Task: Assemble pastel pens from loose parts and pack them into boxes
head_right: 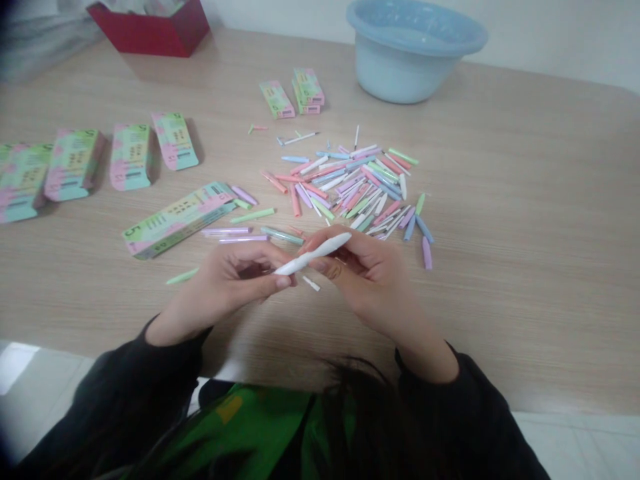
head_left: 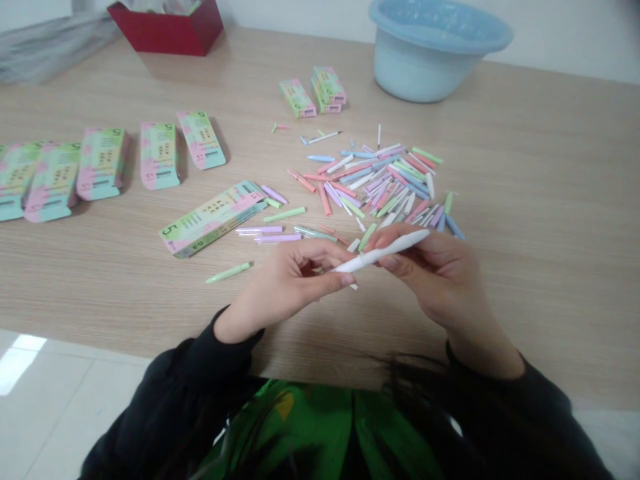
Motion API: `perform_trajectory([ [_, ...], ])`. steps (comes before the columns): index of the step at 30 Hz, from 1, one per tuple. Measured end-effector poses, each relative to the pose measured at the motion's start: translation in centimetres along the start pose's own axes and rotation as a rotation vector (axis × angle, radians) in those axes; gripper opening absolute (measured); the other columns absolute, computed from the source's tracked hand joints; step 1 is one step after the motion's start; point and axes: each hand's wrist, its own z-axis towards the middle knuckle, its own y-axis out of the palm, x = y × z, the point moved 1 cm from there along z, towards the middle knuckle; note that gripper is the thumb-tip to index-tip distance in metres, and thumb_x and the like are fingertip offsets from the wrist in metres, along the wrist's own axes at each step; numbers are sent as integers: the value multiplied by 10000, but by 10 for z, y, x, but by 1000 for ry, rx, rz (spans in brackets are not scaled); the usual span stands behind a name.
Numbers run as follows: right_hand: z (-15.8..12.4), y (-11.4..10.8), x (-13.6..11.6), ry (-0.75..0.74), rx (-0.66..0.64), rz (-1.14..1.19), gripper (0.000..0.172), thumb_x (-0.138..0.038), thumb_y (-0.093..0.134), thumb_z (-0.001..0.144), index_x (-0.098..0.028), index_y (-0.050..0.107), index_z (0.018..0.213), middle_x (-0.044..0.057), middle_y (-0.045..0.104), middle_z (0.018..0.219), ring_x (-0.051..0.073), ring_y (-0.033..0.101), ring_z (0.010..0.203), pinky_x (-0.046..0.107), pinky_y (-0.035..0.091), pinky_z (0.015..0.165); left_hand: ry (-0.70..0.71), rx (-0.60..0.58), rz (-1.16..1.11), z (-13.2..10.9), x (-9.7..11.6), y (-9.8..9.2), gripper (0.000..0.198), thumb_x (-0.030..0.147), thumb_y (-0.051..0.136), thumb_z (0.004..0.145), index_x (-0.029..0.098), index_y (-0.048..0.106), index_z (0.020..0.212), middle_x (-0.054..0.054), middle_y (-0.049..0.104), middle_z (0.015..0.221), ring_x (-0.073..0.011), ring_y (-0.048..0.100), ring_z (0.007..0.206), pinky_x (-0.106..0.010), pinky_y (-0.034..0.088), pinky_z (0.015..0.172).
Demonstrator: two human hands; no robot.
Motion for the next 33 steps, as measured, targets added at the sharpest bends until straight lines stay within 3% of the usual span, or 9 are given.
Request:
perform_trajectory([
  [7, -3, 7, 3, 53, -4, 59, 32, -267, 741, 907, -290, 752, 928, -13, 726, 837, 165, 691, 790, 306, 566, 712, -64, -130, 57, -4, -3, -5, 312, 321, 498, 994, 159, 743, 887, -5, 555, 732, -156, 501, 728, -286, 418, 695],
  [10, -3, 7, 3, 73, -13, 54, 31, -305, 749, 900, -278, 751, 913, -9, 719, 813, 168, 680, 766, 302, 557, 672, -45, -144, 67, -3, -4, -5, 229, 316, 578, 969, 156, 688, 848, -3, 574, 756, -148, 516, 730, -274, 431, 686],
  [13, -4, 10, 6, 90, -62, 57, 82, -343, 729, 916, -266, 749, 937, -4, 717, 806, 171, 679, 769, 316, 564, 706, -132, -223, -82, -4, -6, 1, 207, 383, 570, 983, 179, 596, 955, -1, 618, 788, -130, 553, 665, -243, 450, 596],
  [16, -5, 17, 11, 105, -128, 126, 124, -369, 729, 914, -253, 741, 956, 0, 726, 841, 174, 692, 808, 329, 571, 767, -247, -283, -269, -8, -10, 4, 265, 436, 464, 1017, 186, 551, 1008, 18, 602, 698, -78, 391, 455, -198, 279, 416],
  [18, -5, 21, 14, 107, -132, 184, 139, -381, 729, 913, -246, 735, 948, -12, 705, 774, 165, 682, 748, 323, 570, 734, -302, -304, -385, -10, -13, 2, 292, 418, 465, 987, 156, 593, 969, 30, 531, 630, -67, 298, 421, -209, 199, 386],
  [23, -5, 21, 14, 123, -108, 217, 138, -396, 743, 899, -259, 730, 897, -23, 681, 704, 169, 673, 709, 321, 562, 705, -242, -283, -308, -10, -15, -5, 222, 312, 578, 963, 125, 698, 960, 17, 519, 656, -97, 456, 570, -220, 348, 510],
  [26, -5, 17, 14, 94, -102, 232, 133, -382, 749, 897, -251, 729, 890, -21, 676, 740, 160, 655, 714, 309, 541, 700, -175, -208, -202, -9, -15, -3, 198, 346, 648, 943, 150, 679, 938, 39, 495, 659, -90, 442, 577, -207, 354, 516],
  [28, -6, 15, 15, 85, -106, 230, 104, -354, 747, 904, -251, 740, 919, -18, 684, 783, 151, 645, 720, 298, 527, 696, -217, -190, -175, -9, -17, 0, 237, 407, 650, 942, 171, 643, 935, 50, 482, 660, -88, 433, 549, -204, 353, 489],
  [33, -11, 18, 17, 121, -155, 220, 102, -340, 702, 939, -282, 753, 1004, -33, 654, 688, 160, 648, 680, 295, 517, 654, -287, -391, -294, -11, -22, 1, 439, 505, 481, 996, 121, 692, 1019, -46, 614, 789, -126, 496, 624, -259, 402, 555],
])
